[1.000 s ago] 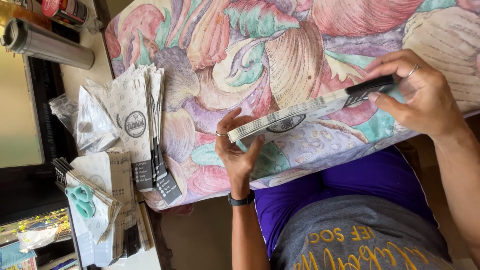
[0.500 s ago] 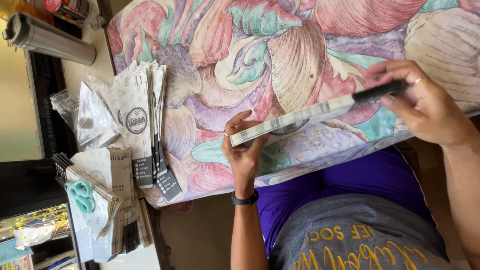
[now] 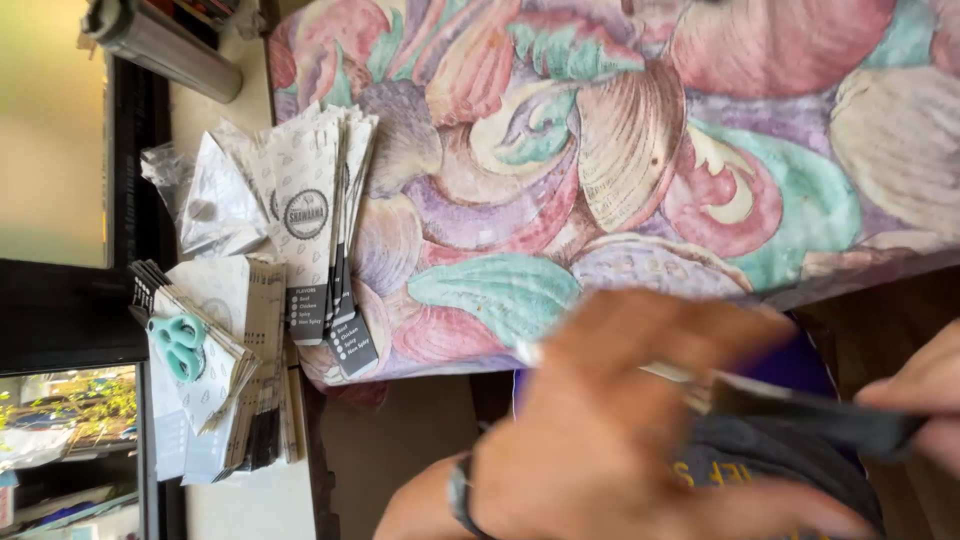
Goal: Laying out paper sleeves in an overlapping fashion and applying liquid glue to the edges for assembly.
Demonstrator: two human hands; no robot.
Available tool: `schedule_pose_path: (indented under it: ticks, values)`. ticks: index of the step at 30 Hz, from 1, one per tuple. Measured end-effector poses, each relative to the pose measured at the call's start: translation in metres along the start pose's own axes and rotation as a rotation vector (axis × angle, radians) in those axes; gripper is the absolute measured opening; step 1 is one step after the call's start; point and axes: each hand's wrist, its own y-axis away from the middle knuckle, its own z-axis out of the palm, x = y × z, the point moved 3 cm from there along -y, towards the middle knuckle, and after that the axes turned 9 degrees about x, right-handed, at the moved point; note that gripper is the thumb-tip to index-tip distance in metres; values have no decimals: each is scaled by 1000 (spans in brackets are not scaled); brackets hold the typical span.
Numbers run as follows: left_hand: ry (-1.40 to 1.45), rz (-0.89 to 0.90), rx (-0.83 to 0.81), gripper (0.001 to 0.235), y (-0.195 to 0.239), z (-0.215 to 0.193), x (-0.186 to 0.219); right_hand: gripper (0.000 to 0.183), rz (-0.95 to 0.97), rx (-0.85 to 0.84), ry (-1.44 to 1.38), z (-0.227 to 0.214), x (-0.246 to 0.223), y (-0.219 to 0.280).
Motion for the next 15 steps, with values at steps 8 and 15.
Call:
schedule_pose_path:
  ticks: [8, 15]
  values:
    - [38, 355, 10, 25, 22, 50, 9, 38, -172, 114, -187, 5, -122, 25]
    - [99, 451, 106, 20, 17, 41, 10, 53, -193, -46, 108, -2, -157, -23]
